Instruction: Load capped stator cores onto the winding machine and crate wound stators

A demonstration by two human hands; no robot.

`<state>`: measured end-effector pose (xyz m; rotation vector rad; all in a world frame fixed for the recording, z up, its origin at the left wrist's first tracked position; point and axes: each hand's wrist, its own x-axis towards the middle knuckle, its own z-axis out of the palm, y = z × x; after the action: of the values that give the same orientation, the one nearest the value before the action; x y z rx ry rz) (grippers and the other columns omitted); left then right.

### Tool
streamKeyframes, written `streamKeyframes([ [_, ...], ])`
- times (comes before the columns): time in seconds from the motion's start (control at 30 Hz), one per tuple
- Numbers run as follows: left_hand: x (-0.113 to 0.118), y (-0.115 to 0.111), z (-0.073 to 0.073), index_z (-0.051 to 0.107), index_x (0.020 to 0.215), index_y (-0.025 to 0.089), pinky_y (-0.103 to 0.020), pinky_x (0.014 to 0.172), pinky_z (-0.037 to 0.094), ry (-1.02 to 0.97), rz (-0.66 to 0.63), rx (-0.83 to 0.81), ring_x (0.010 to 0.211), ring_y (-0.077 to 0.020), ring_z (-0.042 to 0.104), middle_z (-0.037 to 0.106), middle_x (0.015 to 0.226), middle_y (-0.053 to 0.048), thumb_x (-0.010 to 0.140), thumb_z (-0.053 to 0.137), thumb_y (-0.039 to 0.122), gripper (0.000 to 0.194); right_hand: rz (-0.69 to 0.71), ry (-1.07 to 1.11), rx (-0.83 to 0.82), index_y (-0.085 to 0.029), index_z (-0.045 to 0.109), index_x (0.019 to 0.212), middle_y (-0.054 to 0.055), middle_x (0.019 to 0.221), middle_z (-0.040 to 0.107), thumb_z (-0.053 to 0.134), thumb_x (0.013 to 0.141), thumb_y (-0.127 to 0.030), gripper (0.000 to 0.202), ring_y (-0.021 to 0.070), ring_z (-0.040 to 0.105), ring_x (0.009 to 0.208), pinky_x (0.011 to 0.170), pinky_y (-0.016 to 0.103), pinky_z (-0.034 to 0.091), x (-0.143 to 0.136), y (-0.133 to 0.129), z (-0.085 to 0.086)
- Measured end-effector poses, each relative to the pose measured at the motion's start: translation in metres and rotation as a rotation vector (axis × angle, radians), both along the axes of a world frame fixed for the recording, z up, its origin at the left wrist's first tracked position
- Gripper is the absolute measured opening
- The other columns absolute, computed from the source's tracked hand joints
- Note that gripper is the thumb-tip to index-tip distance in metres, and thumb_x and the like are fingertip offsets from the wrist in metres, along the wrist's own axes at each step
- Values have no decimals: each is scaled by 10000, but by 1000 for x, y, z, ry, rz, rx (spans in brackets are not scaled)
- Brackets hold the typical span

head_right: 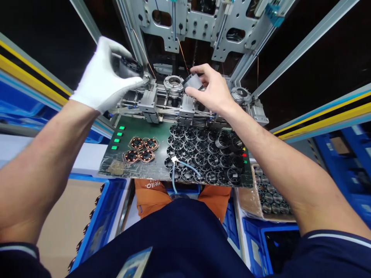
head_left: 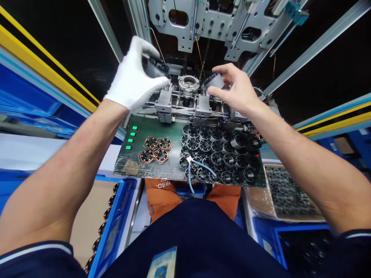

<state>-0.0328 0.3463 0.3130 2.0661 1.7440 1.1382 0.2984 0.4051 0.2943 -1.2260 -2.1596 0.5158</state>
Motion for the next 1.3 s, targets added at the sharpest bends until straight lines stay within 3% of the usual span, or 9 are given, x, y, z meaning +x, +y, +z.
streamKeyframes([
  [0.13, -7, 12, 1, 631, 1545, 214, -419, 1190, 599, -48, -13, 96, 1315, -206, 718, 732, 1549, 7, 872, 899, 389, 745, 12, 256, 31, -194, 727, 1415, 144, 1425, 780, 953, 768, -469, 738, 336, 757, 1192, 1038, 493, 668, -1, 15, -18],
  [0.33, -5, 26, -44, 833, 1366, 173, -504, 1239, 574, 42, 101, -88, 1342, -353, 774, 851, 1411, -87, 746, 905, 499, 704, -42, 91, 65, -216, 778, 1254, 110, 1190, 831, 949, 750, -525, 616, 338, 746, 1033, 1045, 596, 638, -11, 5, -48],
  [0.43, -8, 27, -61, 827, 1386, 168, -515, 1238, 574, 12, 126, -107, 1339, -351, 775, 848, 1425, -100, 760, 923, 516, 722, -68, 69, 77, -225, 777, 1220, 100, 1125, 823, 981, 725, -545, 624, 331, 720, 981, 1029, 588, 618, -11, 3, -49],
  [0.57, -11, 21, -60, 803, 1402, 154, -542, 1281, 526, 7, 123, -92, 1318, -304, 749, 843, 1419, -65, 785, 934, 510, 725, -84, 47, 39, -209, 726, 1212, 117, 1184, 817, 970, 742, -532, 620, 357, 735, 1101, 1078, 574, 597, -11, 3, -44],
  [0.67, 0, -3, -50, 802, 1361, 187, -562, 1246, 553, -62, 27, -90, 1290, -350, 762, 840, 1384, -92, 745, 962, 507, 712, -3, 155, -62, -227, 683, 1206, 132, 1288, 791, 981, 724, -612, 686, 354, 750, 1084, 1011, 562, 627, -14, -16, -34],
  [0.8, 36, -70, -41, 639, 1423, 260, -563, 1265, 578, -455, -288, 54, 1450, -374, 718, 731, 1563, -140, 855, 942, 577, 718, 191, 591, -312, -323, 554, 1299, 97, 1474, 707, 1006, 757, -687, 794, 301, 759, 1112, 837, 447, 686, -20, -85, -13],
  [1.0, 82, -166, -34, 597, 1333, 319, -519, 1202, 658, -801, -437, -17, 1477, -336, 720, 712, 1586, -99, 910, 1003, 385, 590, 265, 847, -527, -369, 505, 1239, -5, 1154, 725, 1050, 843, -525, 692, 220, 763, 956, 875, 388, 712, -10, -178, 0],
  [1.13, 87, -185, -30, 682, 1364, 337, -433, 1136, 696, -830, -442, 14, 1386, -291, 775, 773, 1488, -55, 911, 1013, 352, 561, 247, 872, -525, -379, 535, 1284, 1, 1130, 754, 994, 930, -507, 593, 221, 779, 1000, 918, 381, 709, 4, -198, 4],
  [1.3, 78, -193, -29, 677, 1612, 359, -489, 1253, 638, -616, -401, -54, 1490, -354, 714, 703, 1623, -78, 903, 1017, 403, 787, 203, 820, -610, -335, 636, 1356, 36, 1204, 809, 1144, 720, -471, 825, 284, 822, 1126, 1056, 441, 720, 16, -210, 16],
])
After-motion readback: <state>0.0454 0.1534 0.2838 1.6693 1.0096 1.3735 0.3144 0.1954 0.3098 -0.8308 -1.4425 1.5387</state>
